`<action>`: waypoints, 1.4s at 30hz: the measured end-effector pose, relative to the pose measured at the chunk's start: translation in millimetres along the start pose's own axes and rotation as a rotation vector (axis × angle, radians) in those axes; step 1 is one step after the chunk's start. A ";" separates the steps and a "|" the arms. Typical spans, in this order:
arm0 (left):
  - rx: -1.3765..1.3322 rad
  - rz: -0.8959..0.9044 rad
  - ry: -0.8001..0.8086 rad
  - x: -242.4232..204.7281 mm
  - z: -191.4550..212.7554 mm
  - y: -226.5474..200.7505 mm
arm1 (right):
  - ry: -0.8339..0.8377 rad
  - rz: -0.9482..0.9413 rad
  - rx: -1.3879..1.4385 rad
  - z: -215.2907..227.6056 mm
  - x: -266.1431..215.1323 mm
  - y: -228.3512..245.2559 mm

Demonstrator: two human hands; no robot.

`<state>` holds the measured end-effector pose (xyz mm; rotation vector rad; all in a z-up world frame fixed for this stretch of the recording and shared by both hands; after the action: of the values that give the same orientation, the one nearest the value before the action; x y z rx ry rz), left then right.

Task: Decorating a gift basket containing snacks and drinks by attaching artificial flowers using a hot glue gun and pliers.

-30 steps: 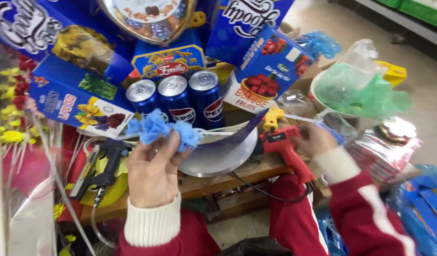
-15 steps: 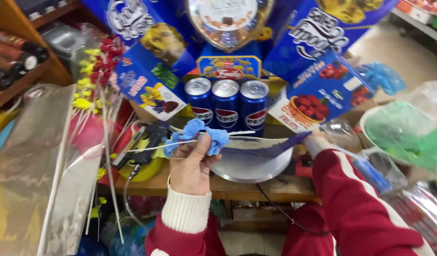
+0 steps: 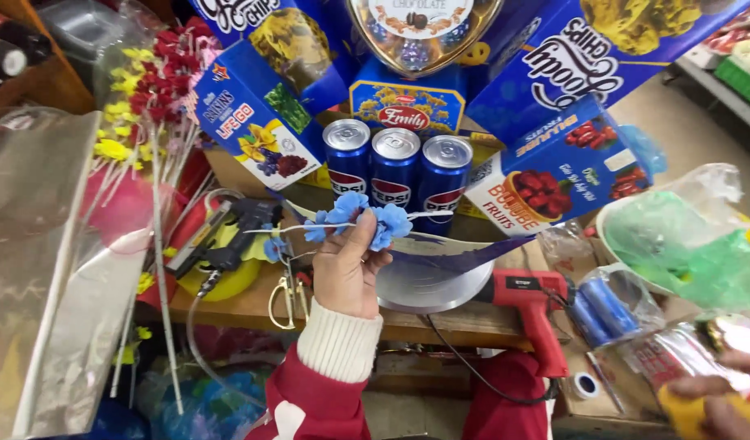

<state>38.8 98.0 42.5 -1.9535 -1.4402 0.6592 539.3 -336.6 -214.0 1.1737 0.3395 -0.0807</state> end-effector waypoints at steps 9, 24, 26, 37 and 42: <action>0.002 -0.046 -0.040 -24.8 -9.3 2.0 | 0.798 0.372 0.663 -162.4 -351.4 162.4; 0.079 -0.041 -0.075 -35.0 -16.0 -5.6 | 0.501 0.428 0.267 -170.5 -392.4 174.4; 0.080 -0.038 -0.073 -34.5 -15.2 -4.6 | 0.521 0.443 0.321 -171.7 -395.0 174.5; 0.068 -0.022 -0.078 -34.4 -14.6 -4.1 | 0.562 0.464 0.312 -169.4 -385.2 174.5; 0.067 -0.012 -0.084 -35.0 -14.4 -5.7 | 0.561 0.431 0.335 -169.4 -376.7 170.0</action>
<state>35.4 63.0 57.7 -1.8844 -1.4600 0.7817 186.1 -158.3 -6.7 1.5720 0.5700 0.5988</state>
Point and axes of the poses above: each hand's wrist, its own x-axis towards the middle knuckle, its own z-axis out of the back of the hand, y = z × x, the point moved 4 cm from there along x, towards the middle knuckle, and after that the axes turned 9 degrees about x, right-handed, at the moved point
